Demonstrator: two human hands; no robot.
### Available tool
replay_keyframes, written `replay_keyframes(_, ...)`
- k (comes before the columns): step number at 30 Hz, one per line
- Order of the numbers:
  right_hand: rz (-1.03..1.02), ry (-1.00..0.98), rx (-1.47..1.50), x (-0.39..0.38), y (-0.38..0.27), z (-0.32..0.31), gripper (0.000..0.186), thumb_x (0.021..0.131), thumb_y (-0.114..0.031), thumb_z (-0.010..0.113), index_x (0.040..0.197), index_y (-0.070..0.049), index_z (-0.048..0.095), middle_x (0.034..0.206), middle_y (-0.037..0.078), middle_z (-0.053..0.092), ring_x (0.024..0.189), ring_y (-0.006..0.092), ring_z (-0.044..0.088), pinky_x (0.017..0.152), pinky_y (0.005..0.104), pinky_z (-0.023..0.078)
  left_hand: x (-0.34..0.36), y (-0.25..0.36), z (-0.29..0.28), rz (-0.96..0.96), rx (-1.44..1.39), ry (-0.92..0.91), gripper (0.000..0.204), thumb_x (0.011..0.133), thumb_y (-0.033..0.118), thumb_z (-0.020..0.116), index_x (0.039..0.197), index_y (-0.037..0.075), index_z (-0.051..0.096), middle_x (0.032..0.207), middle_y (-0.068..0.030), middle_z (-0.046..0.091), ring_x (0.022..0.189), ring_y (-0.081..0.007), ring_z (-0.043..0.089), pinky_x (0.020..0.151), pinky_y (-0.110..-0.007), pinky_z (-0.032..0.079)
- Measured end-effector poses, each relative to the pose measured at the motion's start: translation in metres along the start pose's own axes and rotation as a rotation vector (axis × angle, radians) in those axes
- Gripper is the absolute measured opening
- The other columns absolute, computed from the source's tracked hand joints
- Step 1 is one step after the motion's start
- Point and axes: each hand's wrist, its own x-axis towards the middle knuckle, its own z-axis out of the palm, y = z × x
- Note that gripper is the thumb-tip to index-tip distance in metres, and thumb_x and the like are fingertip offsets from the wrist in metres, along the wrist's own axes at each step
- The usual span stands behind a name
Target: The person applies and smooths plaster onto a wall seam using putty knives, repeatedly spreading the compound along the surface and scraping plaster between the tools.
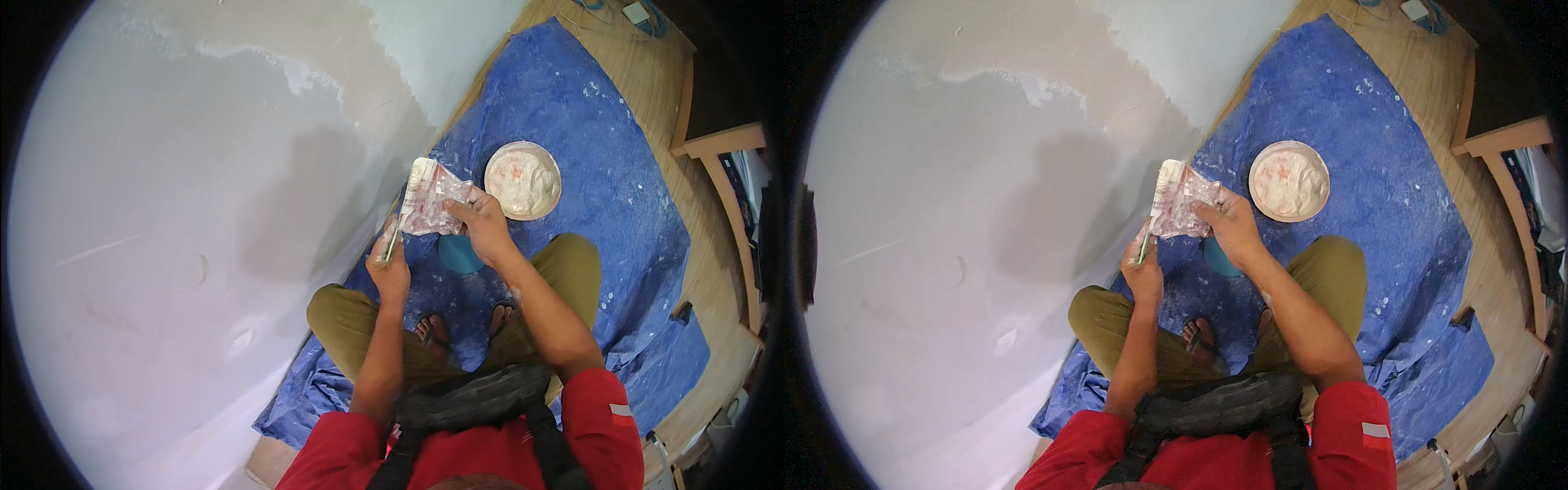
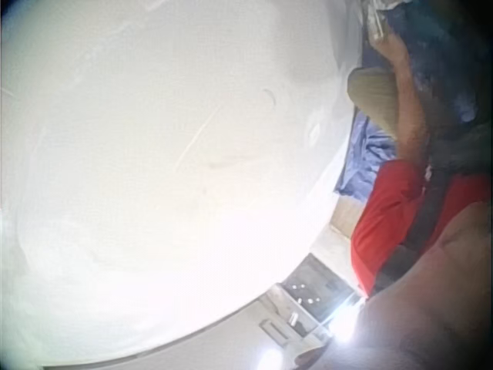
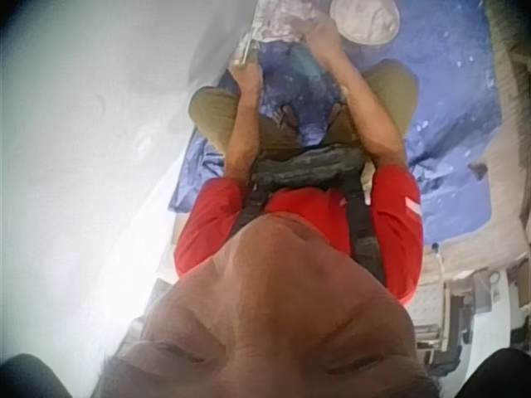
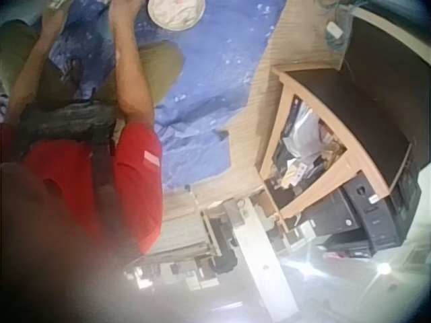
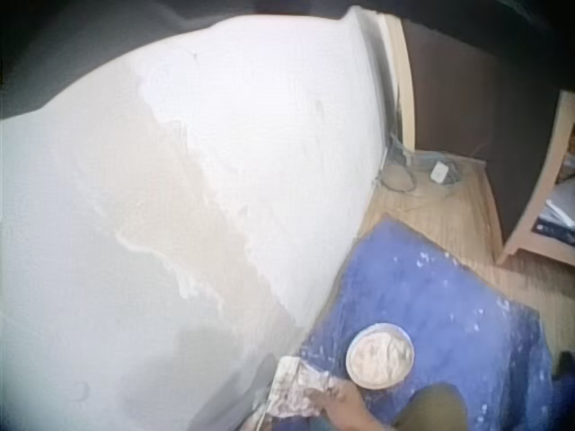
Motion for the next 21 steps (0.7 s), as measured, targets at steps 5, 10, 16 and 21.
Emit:
replay_keyframes(5,0.057,-0.024,0.135,0.005,0.009,0.001,0.024,0.099,-0.006,0.061,0.122,0.002,0.06,0.105,0.009,0.071,0.087,0.0143,0.068,0.077,0.0337,0.058,-0.015,-0.004,-0.054,-0.064,0.253,0.029,0.024,0.094,0.002,0.067,0.118,-0.005,0.067,0.1,-0.0055,0.071,0.089,-0.0112,0.062,0.081,-0.025,0.05)
replay_keyframes(10,-0.278,0.326,-0.255,0.057,0.067,-0.008,0.022,0.098,-0.008,0.061,0.116,0.003,0.066,0.103,0.012,0.074,0.085,0.0182,0.071,0.074,0.031,0.055,-0.033,0.063,-0.131,-0.083,0.368,0.1,0.025,0.089,0.004,0.068,0.112,-0.006,0.069,0.096,-0.0094,0.072,0.088,-0.0156,0.066,0.081,-0.03,0.053)
replay_keyframes(16,-0.537,0.588,-0.539,0.093,0.099,0.052,0.034,0.094,-0.008,0.06,0.127,-0.001,0.066,0.111,0.022,0.072,0.093,0.0323,0.073,0.085,0.0374,0.054,-0.058,0.044,-0.195,0.025,0.398,0.05,0.032,0.085,0.007,0.067,0.113,-0.009,0.068,0.1,-0.0126,0.073,0.089,-0.0176,0.067,0.081,-0.031,0.053)
replay_keyframes(21,-0.761,0.696,-0.702,0.122,0.124,0.084,0.054,0.087,0.001,0.057,0.141,-0.005,0.057,0.136,0.024,0.06,0.124,0.0399,0.059,0.106,0.043,0.046,-0.074,0.035,-0.199,0.056,0.313,0.112,0.031,0.084,0.005,0.065,0.111,-0.011,0.067,0.098,-0.0154,0.073,0.086,-0.0196,0.067,0.079,-0.031,0.053)
